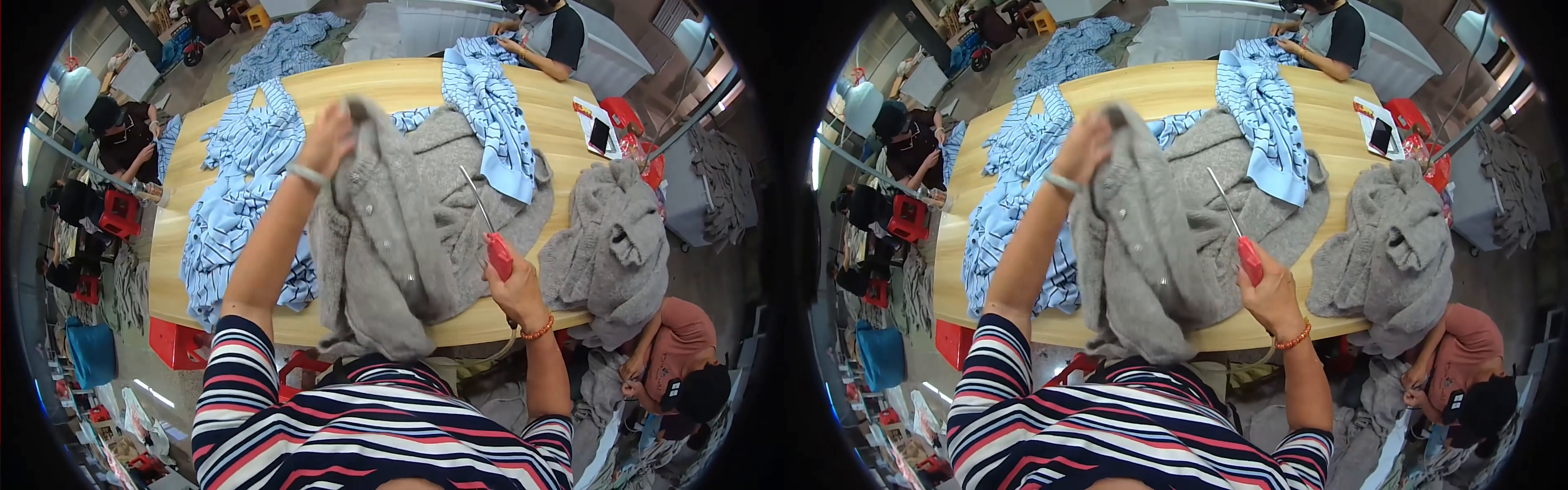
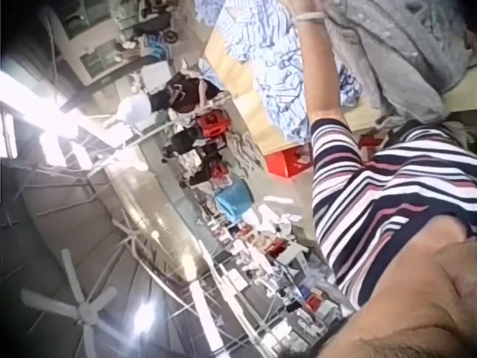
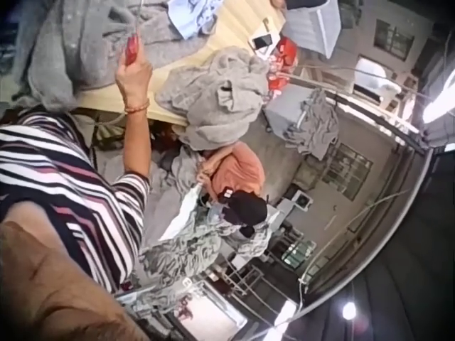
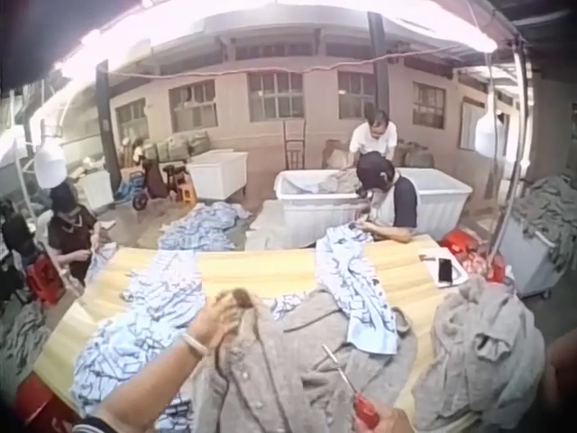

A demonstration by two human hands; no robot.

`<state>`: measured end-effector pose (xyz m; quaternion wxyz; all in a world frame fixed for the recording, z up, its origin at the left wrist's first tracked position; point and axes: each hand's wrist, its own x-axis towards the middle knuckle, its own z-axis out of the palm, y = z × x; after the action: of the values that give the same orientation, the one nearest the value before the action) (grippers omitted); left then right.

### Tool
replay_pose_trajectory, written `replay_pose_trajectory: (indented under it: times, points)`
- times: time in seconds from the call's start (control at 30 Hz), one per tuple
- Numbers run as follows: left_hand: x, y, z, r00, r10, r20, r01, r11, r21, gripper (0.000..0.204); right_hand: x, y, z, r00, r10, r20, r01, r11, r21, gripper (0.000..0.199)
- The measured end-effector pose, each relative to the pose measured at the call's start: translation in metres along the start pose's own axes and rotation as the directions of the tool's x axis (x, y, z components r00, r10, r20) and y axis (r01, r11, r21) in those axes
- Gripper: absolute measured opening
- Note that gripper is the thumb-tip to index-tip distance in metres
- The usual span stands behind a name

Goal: Trimming loose threads from sweaters using a pair of scissors.

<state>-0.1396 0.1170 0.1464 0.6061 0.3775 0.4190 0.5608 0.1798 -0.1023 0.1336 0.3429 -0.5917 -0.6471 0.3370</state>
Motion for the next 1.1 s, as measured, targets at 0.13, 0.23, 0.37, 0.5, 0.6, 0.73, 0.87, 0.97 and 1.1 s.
replay_pose_trajectory:
  times: [0.13, 0.23, 0.37, 0.5, 0.6, 0.73, 0.87, 0.97, 1.1]
  points:
    - [-0.068, -0.105, -0.043, 0.933, -0.319, -0.168, 0.353, 0.905, 0.239, 0.056, -0.022, 0.022, -0.005, 0.998, 0.069, -0.004, -0.068, 0.978, -0.198, 0.042]
    - [-0.099, -0.135, -0.045, 0.958, -0.228, -0.175, 0.282, 0.862, 0.42, 0.061, -0.028, 0.004, -0.006, 0.967, 0.222, 0.129, -0.177, 0.941, -0.288, 0.038]
    - [-0.099, -0.136, -0.019, 0.875, 0.387, 0.293, -0.383, 0.18, 0.906, 0.07, -0.021, -0.012, 0.009, 0.952, 0.161, 0.262, -0.045, 0.916, -0.398, 0.04]
    - [-0.093, -0.17, -0.019, 0.975, -0.103, 0.197, -0.194, 0.036, 0.98, 0.064, -0.001, -0.026, 0.025, 0.893, 0.195, 0.406, 0.019, 0.884, -0.466, 0.038]
    - [-0.089, -0.179, -0.023, 0.98, -0.081, 0.184, -0.186, -0.015, 0.983, 0.066, 0.023, -0.028, 0.034, 0.872, 0.214, 0.441, 0.062, 0.844, -0.533, 0.033]
    - [-0.084, -0.18, -0.025, 0.969, -0.077, 0.236, -0.238, -0.023, 0.971, 0.065, 0.063, -0.026, 0.05, 0.891, 0.182, 0.415, 0.09, 0.826, -0.557, 0.029]
    - [-0.08, -0.19, -0.037, 0.977, -0.042, 0.209, -0.21, 0.0, 0.978, 0.069, 0.055, -0.019, 0.044, 0.835, 0.221, 0.504, 0.115, 0.825, -0.553, 0.026]
    - [-0.087, -0.19, -0.04, 0.974, 0.014, 0.225, -0.225, -0.013, 0.974, 0.067, 0.021, -0.022, 0.017, 0.792, 0.297, 0.534, 0.082, 0.814, -0.575, 0.027]
    - [-0.121, -0.147, 0.013, 0.79, -0.003, 0.613, -0.612, 0.062, 0.789, 0.06, -0.006, -0.027, -0.006, 0.812, 0.347, 0.47, -0.035, 0.832, -0.554, 0.031]
